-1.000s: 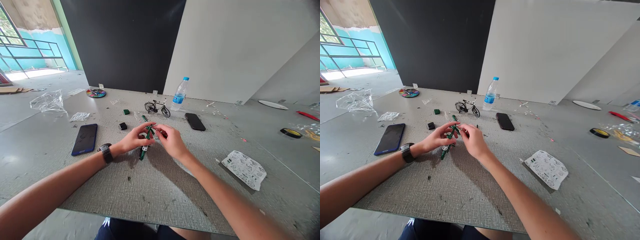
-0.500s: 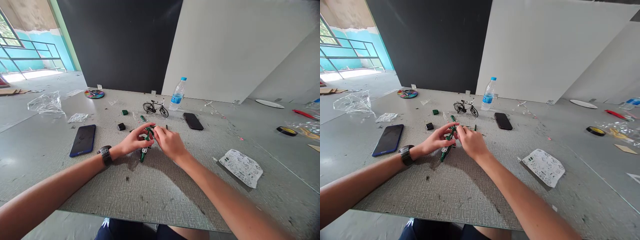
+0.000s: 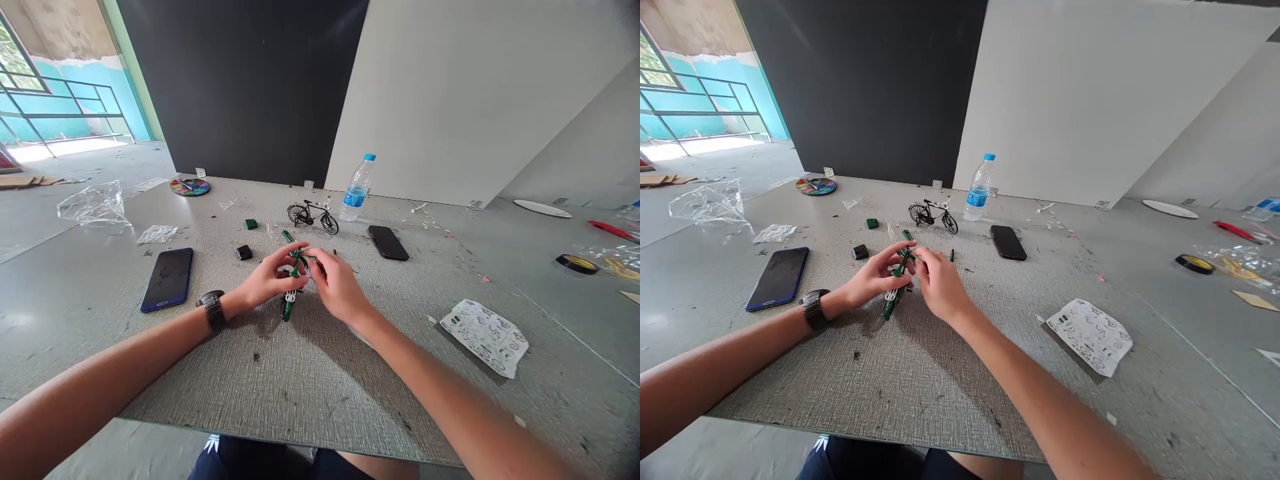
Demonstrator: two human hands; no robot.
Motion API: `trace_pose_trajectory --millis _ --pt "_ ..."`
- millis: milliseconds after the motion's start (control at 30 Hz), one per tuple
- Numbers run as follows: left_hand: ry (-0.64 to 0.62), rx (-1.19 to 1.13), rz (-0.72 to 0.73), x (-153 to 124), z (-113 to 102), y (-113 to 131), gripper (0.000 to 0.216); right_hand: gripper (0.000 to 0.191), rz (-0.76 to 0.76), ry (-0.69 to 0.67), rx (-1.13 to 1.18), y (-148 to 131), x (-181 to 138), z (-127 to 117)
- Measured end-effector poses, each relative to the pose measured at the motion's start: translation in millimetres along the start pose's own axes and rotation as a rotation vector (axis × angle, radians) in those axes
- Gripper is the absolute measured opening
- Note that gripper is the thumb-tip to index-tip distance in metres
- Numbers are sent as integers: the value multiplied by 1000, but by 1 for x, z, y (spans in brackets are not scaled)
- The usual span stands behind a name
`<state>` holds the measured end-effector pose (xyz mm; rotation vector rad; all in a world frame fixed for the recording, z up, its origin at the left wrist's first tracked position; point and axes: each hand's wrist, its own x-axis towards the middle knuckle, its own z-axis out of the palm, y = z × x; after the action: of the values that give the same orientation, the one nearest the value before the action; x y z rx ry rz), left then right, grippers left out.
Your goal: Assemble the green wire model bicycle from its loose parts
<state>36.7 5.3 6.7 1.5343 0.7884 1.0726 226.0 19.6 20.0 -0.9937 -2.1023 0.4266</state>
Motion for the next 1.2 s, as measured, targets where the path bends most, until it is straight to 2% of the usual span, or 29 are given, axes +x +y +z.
trace_pose_trajectory --millis 67,167,233,300,400,467,567,633,700,800,867,933,1000,1100,1200 --pt "11 -18 0 0 0 -1 77 32 -68 -11 -194 2 -2 -1" --pt "10 -14 -5 0 1 0 77 34 -50 -32 -391 6 -3 0" --pt "4 -17 -5 0 1 1 77 31 -51 -49 -447 9 -3 1" --pt "2 -17 -5 0 1 2 77 26 -56 -52 -401 10 -2 2" --pt "8 11 -4 -1 1 2 77 19 24 11 -103 6 -1 6" --pt "3 35 -10 0 1 1 77 20 190 46 199 1 0 9" --pt "-9 61 -7 0 2 0 77 24 498 12 653 -5 0 11" --pt "-15 75 1 0 2 0 77 24 582 -15 776 -6 1 10" --pt "-19 85 1 0 2 2 78 20 512 -13 685 -4 2 7" --pt "-3 55 7 -1 2 4 79 13 237 -23 362 1 1 0" --pt "12 -4 9 -1 1 4 80 17 51 -48 165 3 1 -4" --pt "22 -49 4 -1 -1 3 80 26 -74 -75 4 5 0 -7" --pt "24 -65 -5 0 -1 2 80 32 -133 -94 -156 7 0 -9" --pt "22 -56 -3 0 0 3 80 33 -112 -79 -354 11 1 -11" --pt "15 -49 8 -1 1 6 79 30 -83 -63 -369 13 0 -10"
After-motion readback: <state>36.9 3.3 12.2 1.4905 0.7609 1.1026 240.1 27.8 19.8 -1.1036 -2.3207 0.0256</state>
